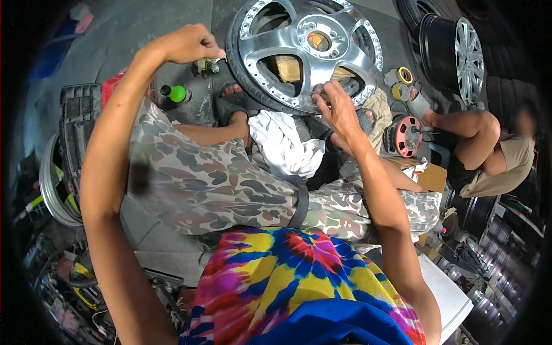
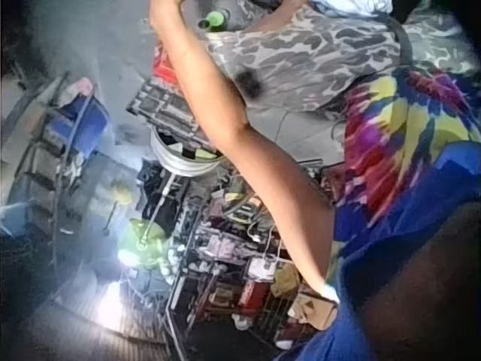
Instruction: The person sits on the floor and cleans a silver wheel rim using a white cloth and a green spray bottle. They wipe the rim's surface and edges, occasionally spraying liquid onto the cloth and continuing to wipe different sections of the rim.
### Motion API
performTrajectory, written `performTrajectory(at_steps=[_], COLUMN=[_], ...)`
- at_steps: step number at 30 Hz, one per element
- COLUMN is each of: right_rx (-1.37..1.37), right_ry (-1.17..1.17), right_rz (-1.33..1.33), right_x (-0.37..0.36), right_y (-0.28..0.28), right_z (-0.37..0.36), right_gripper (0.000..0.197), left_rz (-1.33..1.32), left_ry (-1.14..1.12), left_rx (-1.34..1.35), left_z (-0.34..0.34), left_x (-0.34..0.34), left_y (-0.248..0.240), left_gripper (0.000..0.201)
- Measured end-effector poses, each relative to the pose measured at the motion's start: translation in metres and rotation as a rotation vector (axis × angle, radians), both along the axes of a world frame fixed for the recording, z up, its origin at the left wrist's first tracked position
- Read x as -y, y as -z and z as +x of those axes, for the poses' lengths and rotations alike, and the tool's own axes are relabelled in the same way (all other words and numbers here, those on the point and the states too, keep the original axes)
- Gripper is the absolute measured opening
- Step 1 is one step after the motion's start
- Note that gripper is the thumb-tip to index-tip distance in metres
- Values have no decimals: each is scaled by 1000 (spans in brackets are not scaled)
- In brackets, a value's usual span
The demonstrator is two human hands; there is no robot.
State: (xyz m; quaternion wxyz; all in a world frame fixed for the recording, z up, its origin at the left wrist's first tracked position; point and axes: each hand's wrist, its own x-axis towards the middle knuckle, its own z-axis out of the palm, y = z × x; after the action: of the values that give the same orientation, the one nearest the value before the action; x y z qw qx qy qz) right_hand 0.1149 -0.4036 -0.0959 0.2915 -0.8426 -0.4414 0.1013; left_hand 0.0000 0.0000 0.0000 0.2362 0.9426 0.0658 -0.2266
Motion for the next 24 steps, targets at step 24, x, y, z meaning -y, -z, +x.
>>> performTrajectory(at_steps=[24], right_rx=[-481], right_ry=[145], right_rz=[279], right_x=[-41], right_y=[-34], right_z=[-66], right_gripper=[22], left_rz=[-208], left_ry=[148], left_rx=[188], left_z=[-1], left_x=[66], left_y=[-64], left_gripper=[30])
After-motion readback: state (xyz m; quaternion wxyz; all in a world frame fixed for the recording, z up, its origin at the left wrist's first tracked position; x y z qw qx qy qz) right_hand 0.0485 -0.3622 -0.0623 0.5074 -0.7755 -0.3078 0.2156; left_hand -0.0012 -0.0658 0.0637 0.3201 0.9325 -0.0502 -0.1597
